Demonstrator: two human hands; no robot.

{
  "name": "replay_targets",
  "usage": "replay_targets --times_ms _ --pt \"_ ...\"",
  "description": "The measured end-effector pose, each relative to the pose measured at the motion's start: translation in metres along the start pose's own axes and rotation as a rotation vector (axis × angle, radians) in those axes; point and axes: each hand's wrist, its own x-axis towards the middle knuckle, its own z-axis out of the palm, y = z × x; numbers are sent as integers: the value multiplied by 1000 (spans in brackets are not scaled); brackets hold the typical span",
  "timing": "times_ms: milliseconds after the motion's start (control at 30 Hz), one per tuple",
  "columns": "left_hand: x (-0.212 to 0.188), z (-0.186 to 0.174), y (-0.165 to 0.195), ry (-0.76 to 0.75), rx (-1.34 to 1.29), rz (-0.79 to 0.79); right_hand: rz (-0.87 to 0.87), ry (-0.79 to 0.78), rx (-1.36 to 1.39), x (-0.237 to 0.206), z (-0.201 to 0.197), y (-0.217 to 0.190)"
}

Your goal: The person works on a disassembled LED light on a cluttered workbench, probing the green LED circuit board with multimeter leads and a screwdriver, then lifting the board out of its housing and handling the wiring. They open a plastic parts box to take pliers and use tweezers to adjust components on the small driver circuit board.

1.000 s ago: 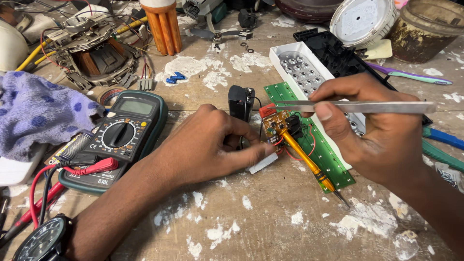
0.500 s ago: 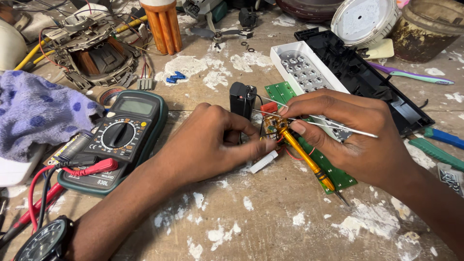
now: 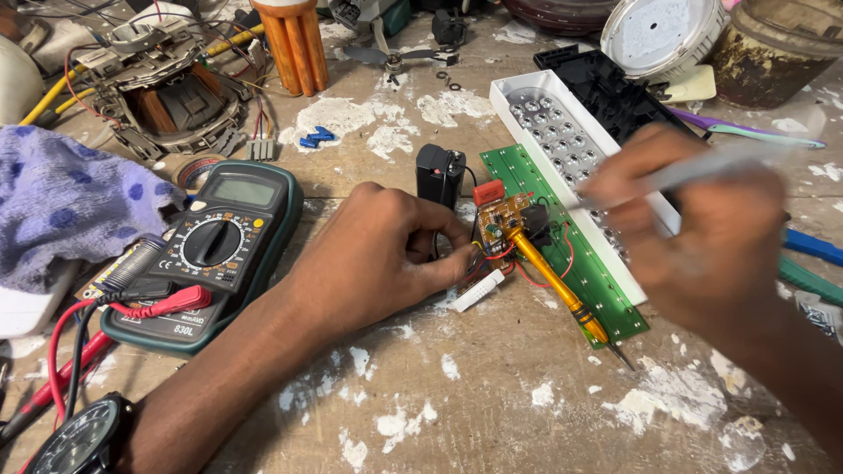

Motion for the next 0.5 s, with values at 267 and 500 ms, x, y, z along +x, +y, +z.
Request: replay_targets --times_ms 267,500 --pt "-2 -6 9 110 112 60 362 -180 -40 4 -6 20" --pt "-1 -10 8 259 298 349 542 -609 -301 20 2 8"
